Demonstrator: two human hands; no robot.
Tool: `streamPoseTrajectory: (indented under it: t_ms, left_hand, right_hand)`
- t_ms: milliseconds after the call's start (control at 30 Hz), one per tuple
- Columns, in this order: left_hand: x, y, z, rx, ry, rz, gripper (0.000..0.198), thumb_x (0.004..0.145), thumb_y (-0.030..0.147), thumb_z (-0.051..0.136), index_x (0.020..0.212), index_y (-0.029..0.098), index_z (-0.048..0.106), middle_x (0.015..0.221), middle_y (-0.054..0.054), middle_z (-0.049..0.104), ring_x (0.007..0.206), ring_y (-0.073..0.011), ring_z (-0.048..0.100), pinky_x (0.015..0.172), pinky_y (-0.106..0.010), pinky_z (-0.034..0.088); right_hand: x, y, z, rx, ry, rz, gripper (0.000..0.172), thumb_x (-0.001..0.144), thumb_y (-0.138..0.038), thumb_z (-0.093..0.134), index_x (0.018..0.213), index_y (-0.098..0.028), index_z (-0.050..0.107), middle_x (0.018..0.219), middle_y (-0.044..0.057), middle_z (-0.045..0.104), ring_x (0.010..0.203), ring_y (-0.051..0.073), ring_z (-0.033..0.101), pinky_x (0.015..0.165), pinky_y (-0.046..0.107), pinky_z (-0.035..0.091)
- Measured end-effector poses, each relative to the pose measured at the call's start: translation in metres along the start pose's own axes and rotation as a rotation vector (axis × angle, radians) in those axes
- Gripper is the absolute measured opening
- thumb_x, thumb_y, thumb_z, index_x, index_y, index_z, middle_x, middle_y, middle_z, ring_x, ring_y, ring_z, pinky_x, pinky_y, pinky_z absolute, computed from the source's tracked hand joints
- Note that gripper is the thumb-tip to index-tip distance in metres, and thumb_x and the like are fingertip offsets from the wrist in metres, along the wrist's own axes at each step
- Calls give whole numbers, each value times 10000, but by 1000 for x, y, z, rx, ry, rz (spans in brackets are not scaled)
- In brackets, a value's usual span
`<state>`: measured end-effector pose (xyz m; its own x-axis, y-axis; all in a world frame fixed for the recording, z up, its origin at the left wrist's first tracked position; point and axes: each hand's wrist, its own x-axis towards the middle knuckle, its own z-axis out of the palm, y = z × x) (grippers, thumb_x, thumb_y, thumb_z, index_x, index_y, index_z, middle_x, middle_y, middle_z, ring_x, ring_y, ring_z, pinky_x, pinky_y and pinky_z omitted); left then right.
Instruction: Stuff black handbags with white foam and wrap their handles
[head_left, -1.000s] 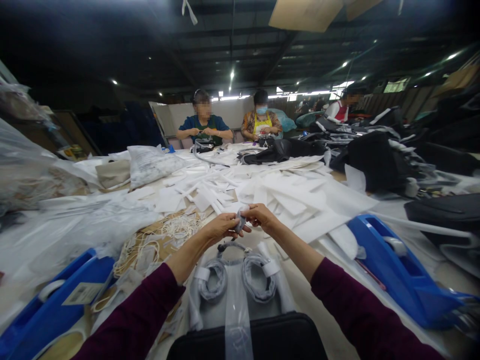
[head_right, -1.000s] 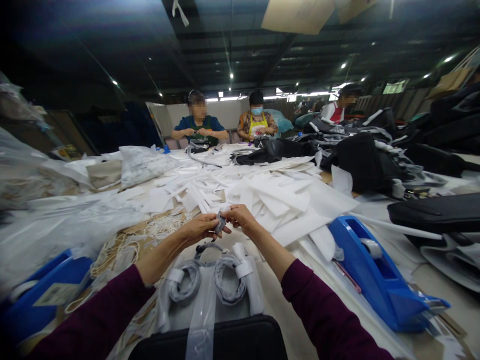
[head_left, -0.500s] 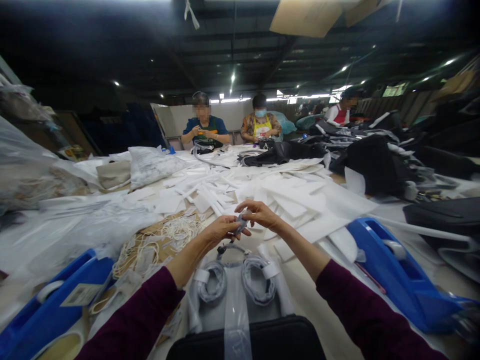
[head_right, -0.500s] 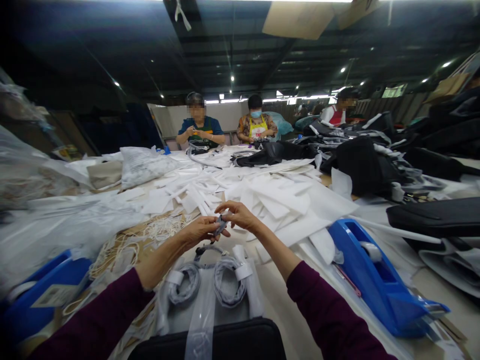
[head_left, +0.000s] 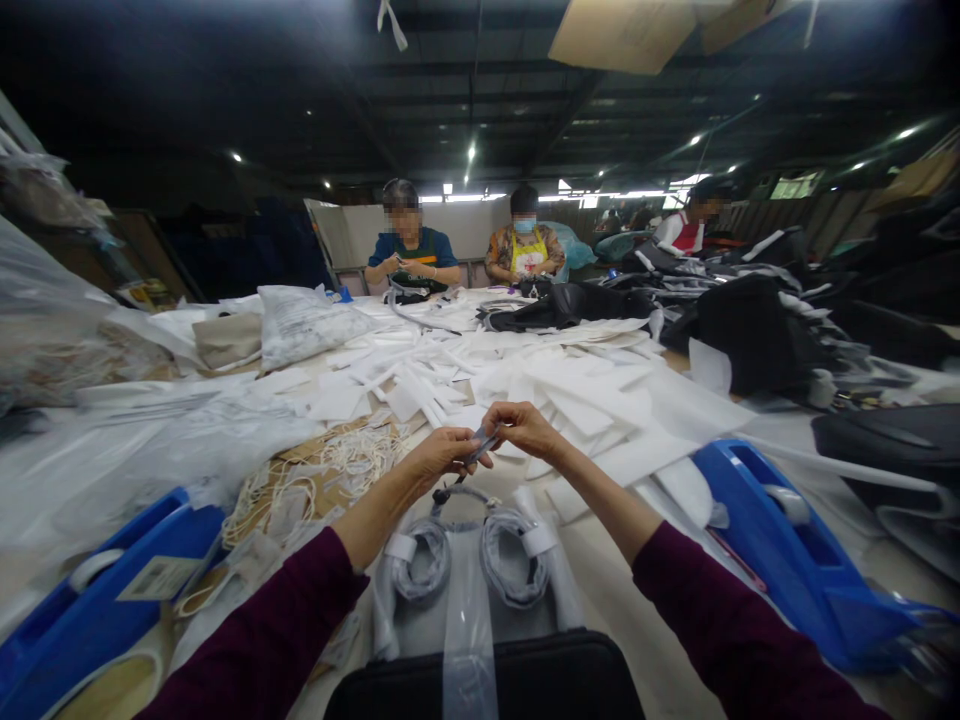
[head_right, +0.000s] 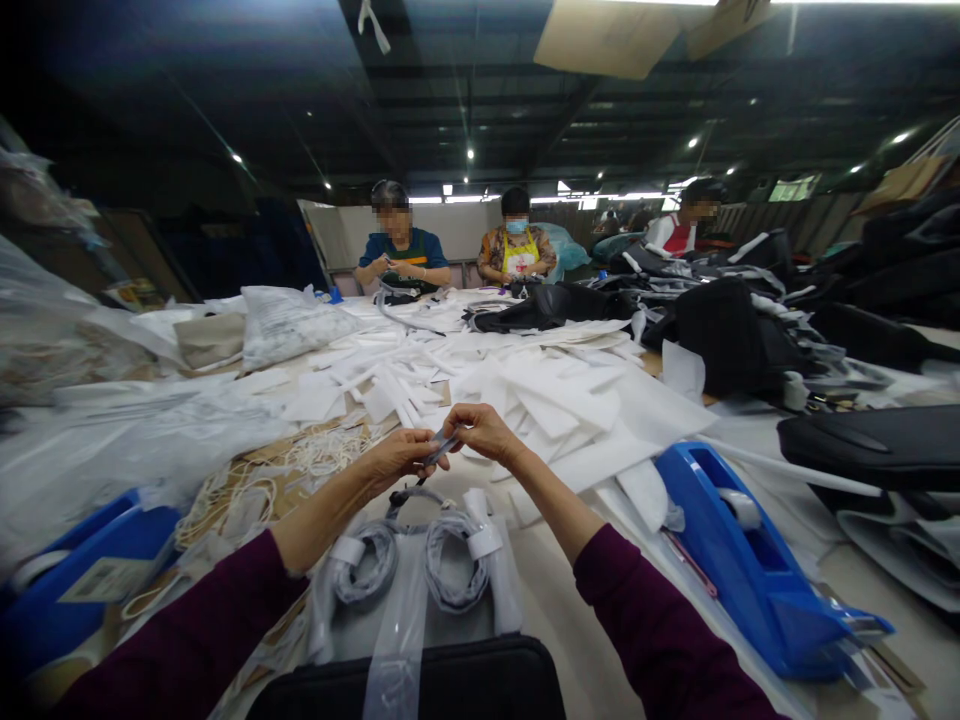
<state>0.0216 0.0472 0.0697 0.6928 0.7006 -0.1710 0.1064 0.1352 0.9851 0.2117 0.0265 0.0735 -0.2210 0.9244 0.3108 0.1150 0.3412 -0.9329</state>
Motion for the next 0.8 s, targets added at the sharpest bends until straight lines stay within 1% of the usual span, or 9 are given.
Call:
streamPoseTrajectory:
  t_ms: [133, 233, 333, 433, 533, 600, 667, 733, 800]
  left_hand:
    - [3, 3, 3, 74, 124, 7, 336, 673, 425, 696, 783, 121, 605, 734, -90, 697, 496, -79, 483, 500, -210, 328]
    - [3, 9, 5, 99, 151, 23, 318, 655, 412, 691, 731, 118, 597, 724, -90, 693, 477, -74, 456, 478, -204, 299]
    - [3, 17, 8, 170, 164, 28, 327, 634, 428, 691, 702, 116, 617, 713, -75, 680, 476, -77, 438, 466, -202, 276]
    - [4, 23, 10, 291, 187, 25, 398, 610, 505, 694, 699, 119, 653, 542, -16, 584, 475, -91, 406, 472, -203, 266]
    - [7, 25, 11, 378, 170, 9, 455, 601, 562, 676, 728, 125, 685, 457, 29, 481, 468, -92, 358, 485, -207, 248]
    - [7, 24, 12, 385, 191, 3, 471, 568, 568, 685, 740, 130, 692, 499, 22, 505, 508, -106, 387, 507, -214, 268]
    - [6, 22, 14, 380, 206, -8, 484, 550, 570, 687, 755, 132, 696, 546, 14, 528, 543, -118, 407, 524, -222, 280]
    - [3, 21, 17, 384, 211, -25, 497, 541, 576, 680, 759, 130, 696, 553, 14, 525, 550, -122, 401, 529, -228, 273]
    - [1, 21, 20, 404, 218, -38, 500, 537, 586, 664, 746, 133, 695, 523, 18, 506, 543, -128, 388, 527, -233, 257]
  right_hand:
    - [-5, 0, -8, -66, 120, 69, 169, 593, -124, 488, 667, -136, 639, 588, -5, 600, 542, 125, 600, 545, 254, 543]
    - [-35, -12, -26, -125, 314, 111, 255, 603, -111, 461, 756, -133, 663, 606, 3, 615, 564, 127, 607, 556, 247, 535]
    - [-93, -39, -59, -142, 542, 99, 263, 672, -167, 501, 864, -139, 680, 746, 30, 660, 669, 141, 627, 618, 263, 544]
    - [-167, -69, -105, -224, 838, 78, 277, 703, -232, 546, 925, -141, 685, 860, 53, 677, 680, 131, 597, 591, 243, 508]
    - [-243, -89, -156, -395, 1094, 260, 305, 713, -273, 551, 955, -140, 679, 932, 69, 684, 626, 103, 526, 503, 203, 414]
    - [-285, -95, -182, -452, 1119, 450, 292, 714, -301, 564, 921, -132, 682, 877, 82, 697, 572, 97, 476, 449, 194, 342]
    - [-315, -96, -197, -435, 1045, 574, 267, 707, -336, 603, 849, -126, 688, 783, 92, 706, 534, 99, 451, 419, 193, 289]
    - [-330, -94, -200, -385, 938, 621, 285, 700, -378, 644, 820, -124, 690, 726, 94, 706, 532, 106, 471, 421, 194, 284]
    - [-335, -92, -196, -339, 848, 629, 336, 692, -410, 672, 868, -124, 685, 721, 87, 708, 561, 115, 521, 446, 197, 307]
